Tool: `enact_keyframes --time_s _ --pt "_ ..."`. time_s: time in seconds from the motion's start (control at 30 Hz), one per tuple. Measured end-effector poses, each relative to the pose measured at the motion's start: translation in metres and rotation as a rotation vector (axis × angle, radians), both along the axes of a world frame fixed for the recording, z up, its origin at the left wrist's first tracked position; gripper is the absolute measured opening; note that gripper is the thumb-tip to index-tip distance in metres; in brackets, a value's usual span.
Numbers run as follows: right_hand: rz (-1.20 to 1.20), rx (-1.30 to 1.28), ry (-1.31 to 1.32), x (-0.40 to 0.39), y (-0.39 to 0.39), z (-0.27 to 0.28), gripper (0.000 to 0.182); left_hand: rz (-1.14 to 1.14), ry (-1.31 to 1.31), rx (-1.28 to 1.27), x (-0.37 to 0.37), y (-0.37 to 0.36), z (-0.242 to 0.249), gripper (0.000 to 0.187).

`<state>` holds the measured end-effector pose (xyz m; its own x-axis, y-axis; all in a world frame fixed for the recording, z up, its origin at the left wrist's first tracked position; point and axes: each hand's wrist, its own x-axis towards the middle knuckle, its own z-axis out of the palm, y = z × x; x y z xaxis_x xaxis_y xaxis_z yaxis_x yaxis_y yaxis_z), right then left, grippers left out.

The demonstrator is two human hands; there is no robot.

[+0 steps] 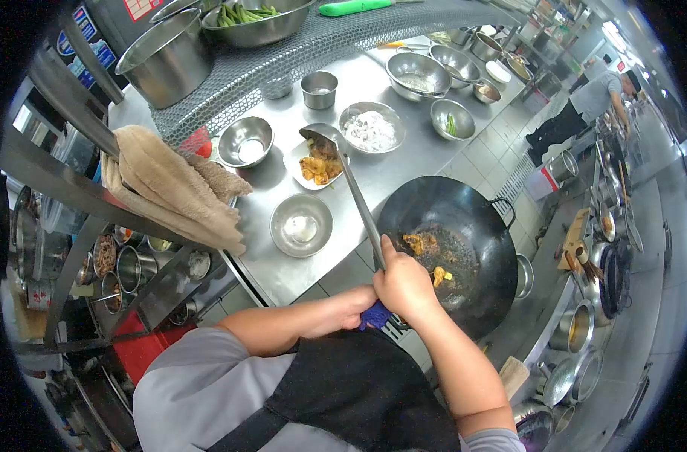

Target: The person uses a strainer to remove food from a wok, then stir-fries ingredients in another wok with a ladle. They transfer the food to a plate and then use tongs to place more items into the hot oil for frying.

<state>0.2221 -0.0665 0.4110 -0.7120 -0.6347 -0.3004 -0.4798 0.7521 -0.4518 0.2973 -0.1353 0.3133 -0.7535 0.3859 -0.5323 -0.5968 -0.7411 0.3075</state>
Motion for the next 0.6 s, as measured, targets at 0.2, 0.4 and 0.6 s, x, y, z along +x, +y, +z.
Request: enact_keyframes --time_s 0.2,0.4,0.6 --pt "0.087 -0.022 0.080 -0.003 0.005 -0.008 0.061 -0.003 -0.014 0.081 -0.001 -0.002 0.007 0.023" --pt "0.022 0.008 0.112 -0.003 0.000 -0.002 0.061 -0.016 -0.029 0.080 -0.001 -0.002 -0.002 0.019" --pt "-0.146 -0.466 -0.316 -0.003 0.026 -0.007 0.057 -0.025 -0.034 0.009 0.001 0.004 0.006 0.016"
